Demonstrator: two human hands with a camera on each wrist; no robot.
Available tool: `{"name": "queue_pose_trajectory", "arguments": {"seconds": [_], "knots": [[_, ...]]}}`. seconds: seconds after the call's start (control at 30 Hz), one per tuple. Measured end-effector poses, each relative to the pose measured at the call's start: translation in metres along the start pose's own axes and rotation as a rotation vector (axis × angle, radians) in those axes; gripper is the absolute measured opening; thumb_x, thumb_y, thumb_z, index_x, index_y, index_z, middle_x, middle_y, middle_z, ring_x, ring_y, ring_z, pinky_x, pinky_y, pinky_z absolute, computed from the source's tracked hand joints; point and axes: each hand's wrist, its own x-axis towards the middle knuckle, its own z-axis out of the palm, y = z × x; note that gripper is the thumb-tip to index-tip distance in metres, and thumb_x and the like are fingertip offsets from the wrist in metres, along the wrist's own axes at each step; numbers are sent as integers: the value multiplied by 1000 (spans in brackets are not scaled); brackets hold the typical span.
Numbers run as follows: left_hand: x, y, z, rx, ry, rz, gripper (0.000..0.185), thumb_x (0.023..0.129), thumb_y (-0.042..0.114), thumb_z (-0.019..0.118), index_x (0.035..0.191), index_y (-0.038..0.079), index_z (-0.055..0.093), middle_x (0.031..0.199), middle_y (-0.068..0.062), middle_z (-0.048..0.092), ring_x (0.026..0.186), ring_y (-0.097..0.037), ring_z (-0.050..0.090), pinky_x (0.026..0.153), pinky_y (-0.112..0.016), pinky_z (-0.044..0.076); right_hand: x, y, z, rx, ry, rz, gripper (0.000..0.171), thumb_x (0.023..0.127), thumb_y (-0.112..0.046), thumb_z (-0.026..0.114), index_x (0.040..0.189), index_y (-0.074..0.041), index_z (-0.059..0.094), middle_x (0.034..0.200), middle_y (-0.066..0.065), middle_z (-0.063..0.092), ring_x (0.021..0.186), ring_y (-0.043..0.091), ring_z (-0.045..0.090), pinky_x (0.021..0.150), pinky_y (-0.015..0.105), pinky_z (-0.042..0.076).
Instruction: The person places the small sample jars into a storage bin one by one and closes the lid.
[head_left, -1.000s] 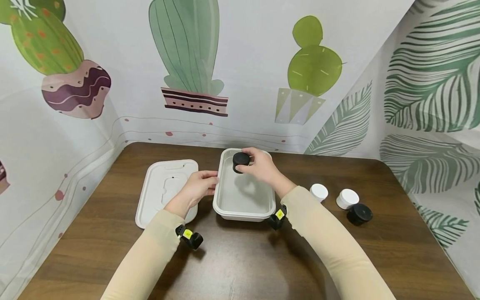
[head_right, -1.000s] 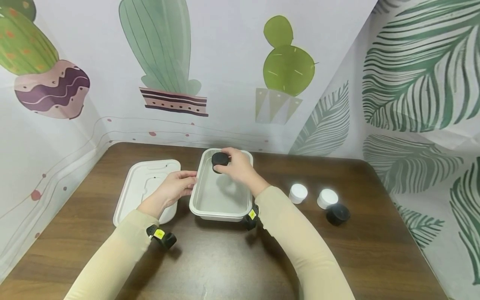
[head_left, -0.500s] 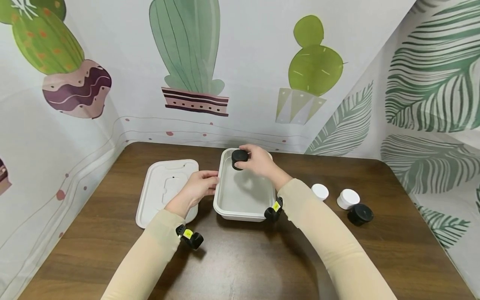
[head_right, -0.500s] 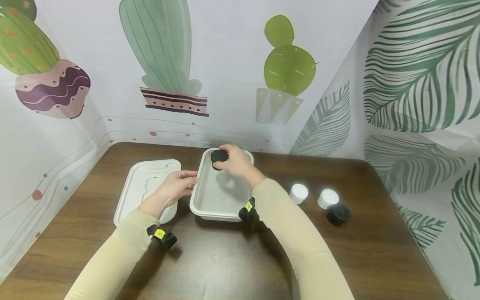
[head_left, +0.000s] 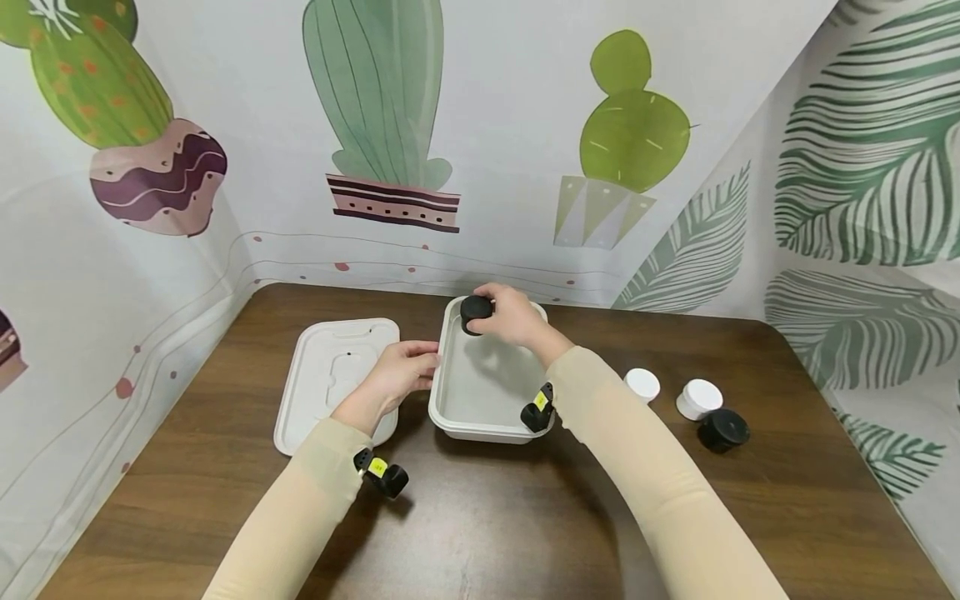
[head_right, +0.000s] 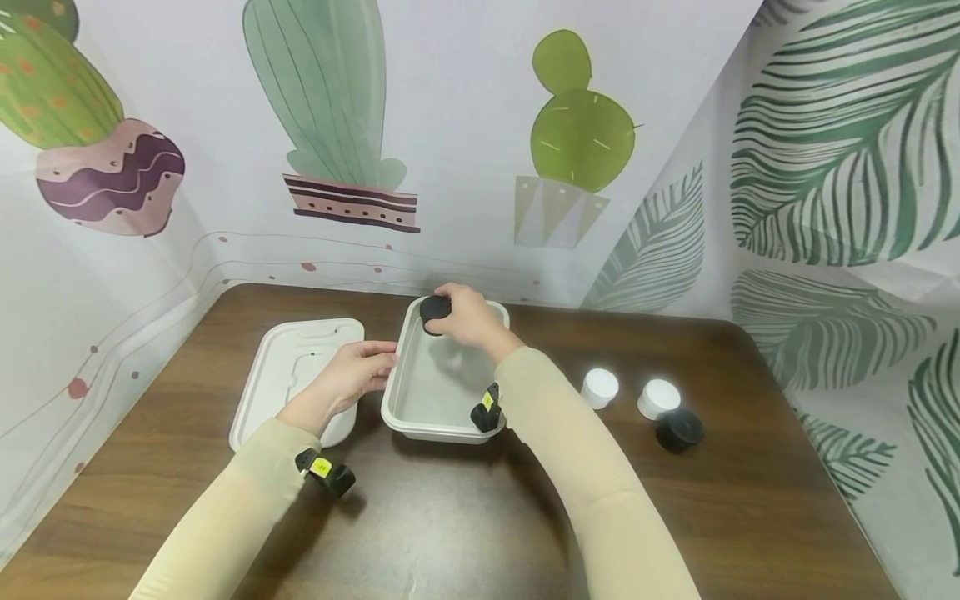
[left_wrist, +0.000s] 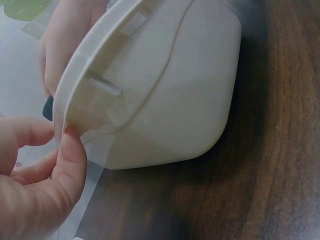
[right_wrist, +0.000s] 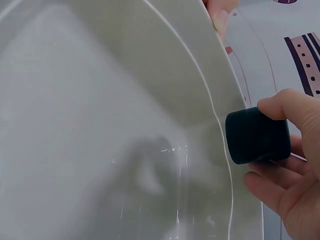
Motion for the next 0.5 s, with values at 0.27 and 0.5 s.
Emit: {"name": "queue_pose_trajectory", "arguments": {"seconds": [0.27, 0.5], "knots": [[0, 0, 0, -7, 1, -9, 42, 91, 3, 52, 130, -11, 46, 120, -26, 55, 83, -17, 64, 68, -24, 55, 7, 2, 5, -76, -26, -20, 59, 77, -27, 75, 128, -7, 54, 120, 11, 61, 106, 24, 58, 92, 36, 46], [-2, 1, 0, -9, 2, -3, 42, 91, 3, 52, 130, -11, 46, 119, -26, 57, 83, -18, 65, 68, -25, 55, 10, 5, 10, -116, -69, -16, 58, 77, -26, 75, 126, -6, 54, 119, 11, 61, 105, 25, 57, 92, 36, 45]]}}
